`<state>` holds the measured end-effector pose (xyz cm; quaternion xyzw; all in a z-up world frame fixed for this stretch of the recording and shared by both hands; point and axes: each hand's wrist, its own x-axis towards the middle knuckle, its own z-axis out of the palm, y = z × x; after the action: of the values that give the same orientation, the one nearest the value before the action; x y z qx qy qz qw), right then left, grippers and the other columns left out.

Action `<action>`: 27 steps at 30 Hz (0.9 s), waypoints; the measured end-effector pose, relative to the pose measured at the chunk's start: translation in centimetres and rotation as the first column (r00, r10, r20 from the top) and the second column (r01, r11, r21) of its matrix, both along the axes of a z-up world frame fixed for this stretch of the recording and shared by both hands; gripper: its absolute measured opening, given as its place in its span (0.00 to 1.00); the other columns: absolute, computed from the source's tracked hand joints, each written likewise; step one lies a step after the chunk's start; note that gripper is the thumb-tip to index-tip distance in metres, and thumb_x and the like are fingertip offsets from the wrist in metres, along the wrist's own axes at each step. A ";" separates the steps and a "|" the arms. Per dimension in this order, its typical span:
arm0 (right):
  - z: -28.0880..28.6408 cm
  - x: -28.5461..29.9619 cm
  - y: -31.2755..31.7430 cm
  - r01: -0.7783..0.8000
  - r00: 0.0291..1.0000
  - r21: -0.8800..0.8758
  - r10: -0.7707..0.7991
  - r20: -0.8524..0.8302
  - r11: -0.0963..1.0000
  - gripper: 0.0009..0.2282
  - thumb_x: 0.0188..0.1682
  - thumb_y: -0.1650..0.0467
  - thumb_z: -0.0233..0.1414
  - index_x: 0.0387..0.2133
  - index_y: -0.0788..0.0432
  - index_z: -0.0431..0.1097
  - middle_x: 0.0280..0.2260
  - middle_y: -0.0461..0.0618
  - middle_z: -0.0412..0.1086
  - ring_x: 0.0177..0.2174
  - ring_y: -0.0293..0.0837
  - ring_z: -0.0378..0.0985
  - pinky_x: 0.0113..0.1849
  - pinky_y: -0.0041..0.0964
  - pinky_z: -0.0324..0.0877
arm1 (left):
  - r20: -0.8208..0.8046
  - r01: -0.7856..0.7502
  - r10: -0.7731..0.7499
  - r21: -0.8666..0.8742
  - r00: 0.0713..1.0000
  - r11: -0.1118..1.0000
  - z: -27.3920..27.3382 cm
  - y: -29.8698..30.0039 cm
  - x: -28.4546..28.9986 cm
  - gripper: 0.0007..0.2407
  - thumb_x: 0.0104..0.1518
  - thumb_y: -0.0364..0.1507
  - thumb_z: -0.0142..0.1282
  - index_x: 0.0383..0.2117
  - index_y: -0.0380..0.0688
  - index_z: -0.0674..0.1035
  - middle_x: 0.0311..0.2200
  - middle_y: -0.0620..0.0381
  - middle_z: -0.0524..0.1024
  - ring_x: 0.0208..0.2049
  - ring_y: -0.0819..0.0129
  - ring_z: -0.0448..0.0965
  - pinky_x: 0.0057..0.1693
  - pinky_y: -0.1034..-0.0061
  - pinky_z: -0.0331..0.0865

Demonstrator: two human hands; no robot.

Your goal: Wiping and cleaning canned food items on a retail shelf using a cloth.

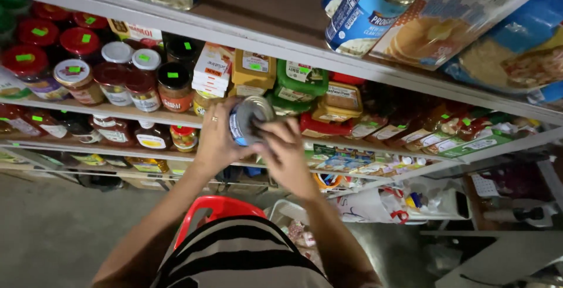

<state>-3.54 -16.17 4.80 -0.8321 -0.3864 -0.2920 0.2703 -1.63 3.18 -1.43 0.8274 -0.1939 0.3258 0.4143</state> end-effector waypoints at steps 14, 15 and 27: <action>-3.0 0.4 -3.2 0.211 0.634 0.831 0.575 -0.517 0.515 0.14 0.62 0.65 0.53 0.45 0.68 0.73 0.39 0.65 0.75 0.36 0.64 0.75 0.39 0.58 0.72 | -0.283 0.025 -0.280 -0.662 0.917 0.749 0.7 -0.3 0.3 0.40 0.38 0.37 0.77 0.58 0.33 0.66 0.50 0.45 0.77 0.50 0.59 0.79 0.57 0.68 0.74; -2.4 -0.4 -0.9 0.209 0.632 0.830 0.576 -0.518 0.517 0.14 0.62 0.65 0.53 0.45 0.68 0.73 0.39 0.65 0.75 0.36 0.64 0.75 0.39 0.58 0.72 | -0.283 0.022 -0.278 -0.662 0.918 0.749 0.5 -0.7 0.4 0.40 0.38 0.37 0.77 0.58 0.33 0.66 0.50 0.45 0.77 0.50 0.59 0.79 0.57 0.68 0.74; -6.5 1.0 4.7 0.426 0.730 0.721 0.263 -0.631 0.547 0.25 0.62 0.56 0.44 0.62 0.63 0.68 0.56 0.74 0.69 0.49 0.61 0.78 0.52 0.52 0.71 | -0.223 -0.044 -0.406 -0.913 0.886 0.406 -0.2 -2.5 1.0 0.31 0.57 0.41 0.63 0.60 0.28 0.70 0.49 0.46 0.77 0.46 0.66 0.77 0.53 0.73 0.74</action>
<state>-2.55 -11.46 -1.71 -0.6641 -0.0305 -0.1278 0.7360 -0.63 0.68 -1.60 0.4974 0.0116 0.1473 0.8549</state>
